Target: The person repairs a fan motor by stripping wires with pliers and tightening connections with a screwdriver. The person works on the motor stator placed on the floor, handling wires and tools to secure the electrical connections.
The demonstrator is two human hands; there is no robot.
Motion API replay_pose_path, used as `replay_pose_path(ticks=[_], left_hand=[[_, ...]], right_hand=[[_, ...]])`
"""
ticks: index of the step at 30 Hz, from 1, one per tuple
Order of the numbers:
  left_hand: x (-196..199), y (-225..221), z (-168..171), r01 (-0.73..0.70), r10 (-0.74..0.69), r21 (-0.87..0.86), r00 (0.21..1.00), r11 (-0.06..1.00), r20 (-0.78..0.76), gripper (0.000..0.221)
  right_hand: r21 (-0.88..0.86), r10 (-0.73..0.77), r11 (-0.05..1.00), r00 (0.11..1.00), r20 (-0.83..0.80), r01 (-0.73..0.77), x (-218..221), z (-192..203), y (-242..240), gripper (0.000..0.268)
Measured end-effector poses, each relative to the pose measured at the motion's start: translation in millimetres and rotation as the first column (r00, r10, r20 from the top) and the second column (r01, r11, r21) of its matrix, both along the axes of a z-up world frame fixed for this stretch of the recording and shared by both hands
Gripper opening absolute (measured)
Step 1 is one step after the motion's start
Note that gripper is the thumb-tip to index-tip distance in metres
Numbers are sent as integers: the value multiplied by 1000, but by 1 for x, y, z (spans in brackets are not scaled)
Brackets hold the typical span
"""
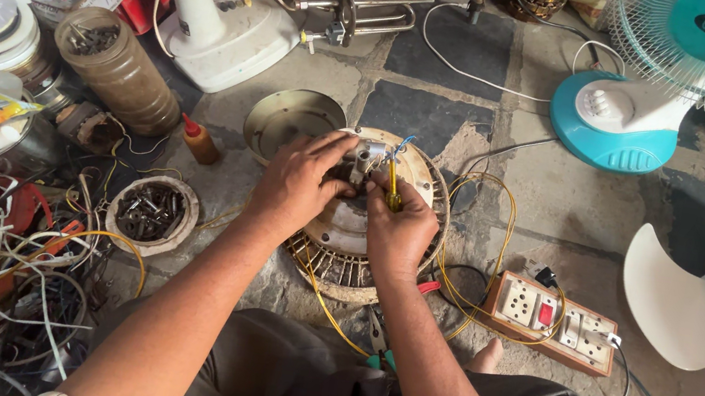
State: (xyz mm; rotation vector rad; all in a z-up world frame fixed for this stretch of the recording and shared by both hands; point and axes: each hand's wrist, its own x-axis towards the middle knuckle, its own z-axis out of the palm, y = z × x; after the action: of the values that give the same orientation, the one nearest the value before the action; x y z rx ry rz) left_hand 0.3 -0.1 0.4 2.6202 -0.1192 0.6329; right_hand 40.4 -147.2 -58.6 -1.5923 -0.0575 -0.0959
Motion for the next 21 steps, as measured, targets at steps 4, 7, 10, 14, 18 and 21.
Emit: replay_pose_path(ticks=[4, 7, 10, 14, 18, 21], left_hand=[[1, 0, 0, -3, 3, 10, 1000, 1000, 3, 72], [0, -1, -1, -12, 13, 18, 1000, 1000, -7, 72], [0, -2, 0, -29, 30, 30, 999, 999, -28, 73], [-1, -2, 0, -37, 39, 40, 999, 998, -36, 73], [-1, -2, -2, -51, 54, 71, 998, 996, -31, 73], [-1, -4, -6, -74, 77, 80, 997, 994, -31, 73]], right_hand=[[-1, -3, 1000, 1000, 18, 3, 0, 1, 0, 17], [-17, -1, 1000, 1000, 3, 1, 0, 3, -1, 17], [-51, 1, 999, 1000, -5, -1, -1, 7, -2, 16], [-64, -7, 998, 1000, -31, 5, -2, 7, -2, 16], [-20, -16, 1000, 999, 47, 17, -2, 3, 1, 14], [-58, -13, 998, 999, 34, 15, -1, 2, -1, 13]])
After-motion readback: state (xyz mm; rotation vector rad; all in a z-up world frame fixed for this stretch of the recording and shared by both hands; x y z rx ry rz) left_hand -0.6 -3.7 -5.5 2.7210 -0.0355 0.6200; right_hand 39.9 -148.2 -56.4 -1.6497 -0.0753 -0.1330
